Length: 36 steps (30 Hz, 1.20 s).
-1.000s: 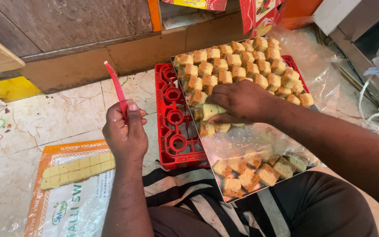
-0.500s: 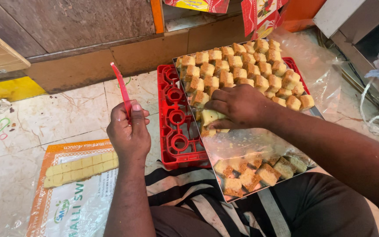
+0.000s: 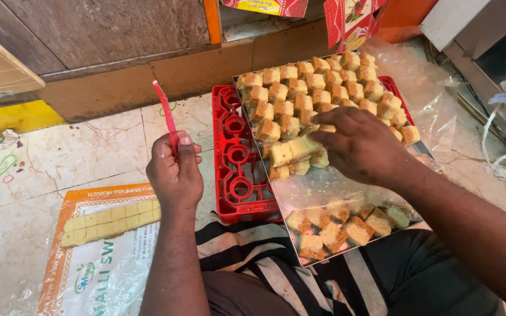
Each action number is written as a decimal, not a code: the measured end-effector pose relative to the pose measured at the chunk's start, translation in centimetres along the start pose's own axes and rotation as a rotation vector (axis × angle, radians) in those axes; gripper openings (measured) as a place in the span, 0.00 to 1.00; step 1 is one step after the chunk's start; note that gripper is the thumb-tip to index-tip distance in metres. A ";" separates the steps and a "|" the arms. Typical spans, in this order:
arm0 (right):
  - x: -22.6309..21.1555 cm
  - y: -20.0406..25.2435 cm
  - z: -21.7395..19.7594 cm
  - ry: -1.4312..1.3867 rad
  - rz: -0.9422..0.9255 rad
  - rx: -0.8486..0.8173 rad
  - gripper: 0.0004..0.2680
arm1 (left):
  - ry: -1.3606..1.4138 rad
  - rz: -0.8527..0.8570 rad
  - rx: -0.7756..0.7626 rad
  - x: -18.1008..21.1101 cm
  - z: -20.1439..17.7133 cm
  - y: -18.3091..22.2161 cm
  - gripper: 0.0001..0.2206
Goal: The person organizes small square sweets onto a tray and into plastic bags by hand, using a pink plastic tool to help separate and position them.
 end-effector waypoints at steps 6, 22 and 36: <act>2.4 2.5 -3.1 -0.206 0.267 0.263 0.11 | -0.077 0.002 0.003 0.8 -0.5 0.0 0.11; -2.7 10.7 -3.5 -0.214 0.325 -0.022 0.15 | -0.328 -0.053 -0.180 2.5 -0.7 1.2 0.11; -2.1 12.9 -2.2 -0.321 0.252 0.038 0.08 | -0.502 -0.150 -0.037 -2.4 -2.1 3.1 0.13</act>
Point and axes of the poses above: each hand's wrist, its own y-axis away from the middle knuckle, its own z-axis out of the palm, x = y × z, the point moved 5 cm from there along -y, towards the middle knuckle, and after that the axes turned 1 degree about z, right-handed, at the moved point
